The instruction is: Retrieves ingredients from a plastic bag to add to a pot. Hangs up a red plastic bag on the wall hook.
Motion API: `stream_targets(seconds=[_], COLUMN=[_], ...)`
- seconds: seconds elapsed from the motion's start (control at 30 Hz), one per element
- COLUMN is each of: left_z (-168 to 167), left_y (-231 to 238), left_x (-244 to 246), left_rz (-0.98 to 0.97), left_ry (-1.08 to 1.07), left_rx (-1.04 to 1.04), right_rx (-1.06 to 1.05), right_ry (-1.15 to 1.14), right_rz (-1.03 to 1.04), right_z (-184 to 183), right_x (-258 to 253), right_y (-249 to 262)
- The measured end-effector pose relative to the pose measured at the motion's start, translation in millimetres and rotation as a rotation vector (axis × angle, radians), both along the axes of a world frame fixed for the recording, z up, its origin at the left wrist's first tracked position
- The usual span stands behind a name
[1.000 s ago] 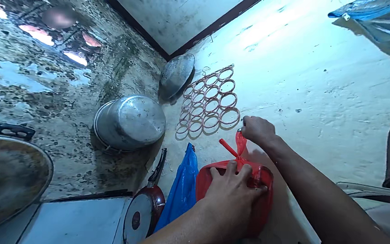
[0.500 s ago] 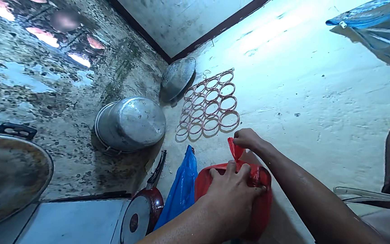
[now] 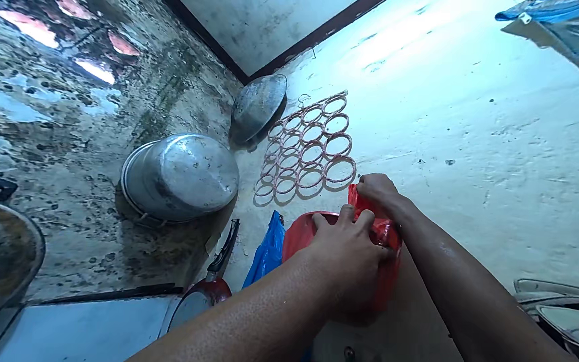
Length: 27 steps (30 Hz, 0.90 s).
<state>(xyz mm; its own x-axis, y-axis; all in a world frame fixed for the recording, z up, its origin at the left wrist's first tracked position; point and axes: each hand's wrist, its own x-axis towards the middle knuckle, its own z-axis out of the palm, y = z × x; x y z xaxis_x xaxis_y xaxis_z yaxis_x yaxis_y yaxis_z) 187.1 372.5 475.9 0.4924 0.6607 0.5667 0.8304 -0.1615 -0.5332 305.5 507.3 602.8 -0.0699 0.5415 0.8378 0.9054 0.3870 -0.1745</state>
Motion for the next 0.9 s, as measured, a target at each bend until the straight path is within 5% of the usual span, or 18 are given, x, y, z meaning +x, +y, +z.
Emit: stream_targets(seconds=[0.3, 0.43, 0.57, 0.77, 0.9], left_z=[-8, -20, -29, -23, -16], left_y=[-2, -6, -8, -6, -5], left_x=[-13, -13, -16, -18, -8], left_rz=[-0.022, -0.033, -0.056, -0.057, -0.032], left_ry=[0.001, -0.037, -0.048, -0.063, -0.064], left_rx=[-0.062, -0.101, -0.103, -0.077, -0.056], right_rx=[-0.107, -0.170, -0.074, 0.094, -0.027], right_ry=[-0.294, -0.249, -0.324, 0.029, -0.066], right_rz=[-0.218, -0.253, -0.151, 0.183, 0.034], right_z=[7, 0, 2, -12, -10], right_x=[-5, -8, 10, 19, 4], right_y=[-2, -6, 12, 12, 17])
